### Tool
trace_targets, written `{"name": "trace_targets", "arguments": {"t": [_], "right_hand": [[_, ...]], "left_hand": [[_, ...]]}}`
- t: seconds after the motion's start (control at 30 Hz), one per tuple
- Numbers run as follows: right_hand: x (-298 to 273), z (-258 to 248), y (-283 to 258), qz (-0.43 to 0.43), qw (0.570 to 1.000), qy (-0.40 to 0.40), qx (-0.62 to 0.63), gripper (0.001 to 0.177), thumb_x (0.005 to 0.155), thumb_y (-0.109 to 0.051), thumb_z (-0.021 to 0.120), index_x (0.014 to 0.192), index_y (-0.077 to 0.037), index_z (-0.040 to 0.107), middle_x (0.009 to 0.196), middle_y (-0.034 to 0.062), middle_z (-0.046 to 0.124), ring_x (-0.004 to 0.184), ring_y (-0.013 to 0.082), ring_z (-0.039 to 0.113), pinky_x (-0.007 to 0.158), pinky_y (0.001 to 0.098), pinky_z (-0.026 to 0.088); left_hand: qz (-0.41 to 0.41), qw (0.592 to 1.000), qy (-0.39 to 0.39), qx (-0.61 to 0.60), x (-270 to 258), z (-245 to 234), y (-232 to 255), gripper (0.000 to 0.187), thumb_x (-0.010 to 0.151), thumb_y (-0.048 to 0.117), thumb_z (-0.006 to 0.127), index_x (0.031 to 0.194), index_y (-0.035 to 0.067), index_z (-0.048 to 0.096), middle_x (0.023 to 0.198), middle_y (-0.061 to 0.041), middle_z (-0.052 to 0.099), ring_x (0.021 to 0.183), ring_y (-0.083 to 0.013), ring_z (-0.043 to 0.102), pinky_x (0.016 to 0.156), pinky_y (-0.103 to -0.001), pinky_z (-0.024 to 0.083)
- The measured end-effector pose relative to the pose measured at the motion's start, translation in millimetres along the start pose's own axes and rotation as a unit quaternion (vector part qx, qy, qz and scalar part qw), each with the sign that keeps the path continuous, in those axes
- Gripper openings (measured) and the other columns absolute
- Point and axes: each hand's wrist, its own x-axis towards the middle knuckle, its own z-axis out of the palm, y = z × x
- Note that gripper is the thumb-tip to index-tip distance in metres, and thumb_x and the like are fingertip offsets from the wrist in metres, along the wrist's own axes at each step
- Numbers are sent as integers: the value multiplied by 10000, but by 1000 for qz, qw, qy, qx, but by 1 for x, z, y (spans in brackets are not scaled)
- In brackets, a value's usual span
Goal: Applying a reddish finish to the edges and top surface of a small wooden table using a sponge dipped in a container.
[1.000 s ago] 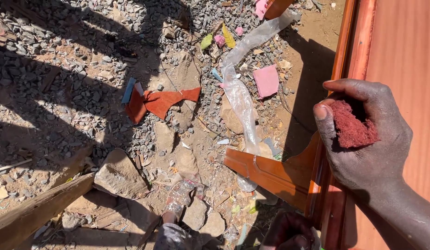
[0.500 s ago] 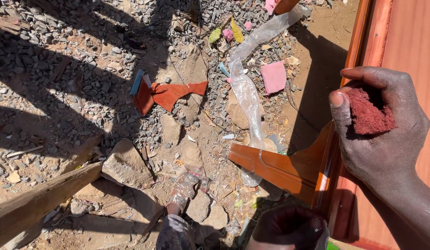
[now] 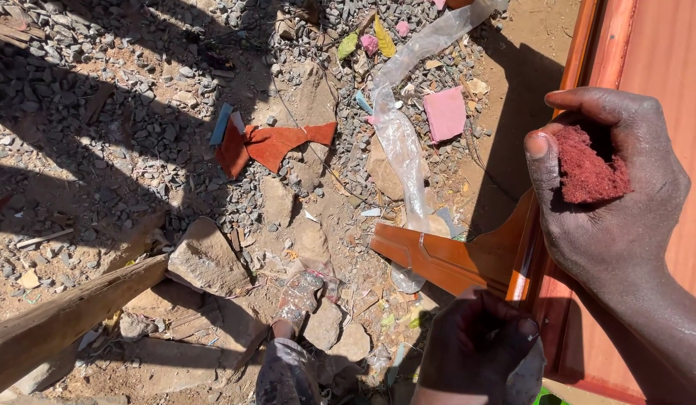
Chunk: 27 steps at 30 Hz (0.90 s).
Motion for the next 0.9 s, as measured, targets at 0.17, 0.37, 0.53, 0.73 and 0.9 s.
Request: {"name": "trace_targets", "arguments": {"t": [0.17, 0.37, 0.53, 0.73, 0.9], "right_hand": [[3, 2, -7, 21, 1000, -8, 4, 300, 1186, -144, 705, 1376, 71, 617, 1142, 164, 676, 1039, 250, 670, 944, 361, 506], [-1, 0, -6, 1, 1000, -5, 1, 316, 1205, -143, 710, 1384, 100, 617, 1177, 191, 676, 1051, 276, 671, 933, 373, 500], [-3, 0, -5, -1, 1000, -15, -9, 330, 1177, -166, 713, 1369, 88, 628, 1171, 186, 691, 1053, 289, 683, 921, 387, 519], [-3, 3, -5, -2, 1000, -7, -1, 295, 1195, -113, 721, 1386, 94, 633, 1192, 184, 674, 1053, 280, 657, 955, 381, 494], [-5, 2, -4, -5, 1000, -4, -1, 315, 1213, -138, 711, 1391, 104, 619, 1173, 198, 684, 1073, 304, 676, 950, 399, 508]], "left_hand": [[15, 1000, -14, -22, -13, -11, -13, 162, 851, 117, 814, 846, 86, 655, 805, -16, 704, 712, -71, 604, 674, -221, 466], [10, 997, 3, 80, -10, -9, -12, 135, 881, 243, 791, 905, 146, 700, 856, 38, 661, 759, -39, 585, 720, -199, 464], [-62, 997, 55, 0, -6, -1, -9, 136, 874, 109, 827, 889, 93, 693, 709, -22, 687, 524, -73, 560, 507, -209, 429], [-63, 997, -6, 48, -12, -12, -16, 128, 928, 241, 775, 935, 152, 683, 726, 58, 637, 612, -11, 500, 577, -195, 383], [47, 995, 6, 84, 16, 8, 5, 144, 913, 255, 758, 923, 138, 674, 800, 45, 658, 740, -38, 582, 723, -219, 490]]}}
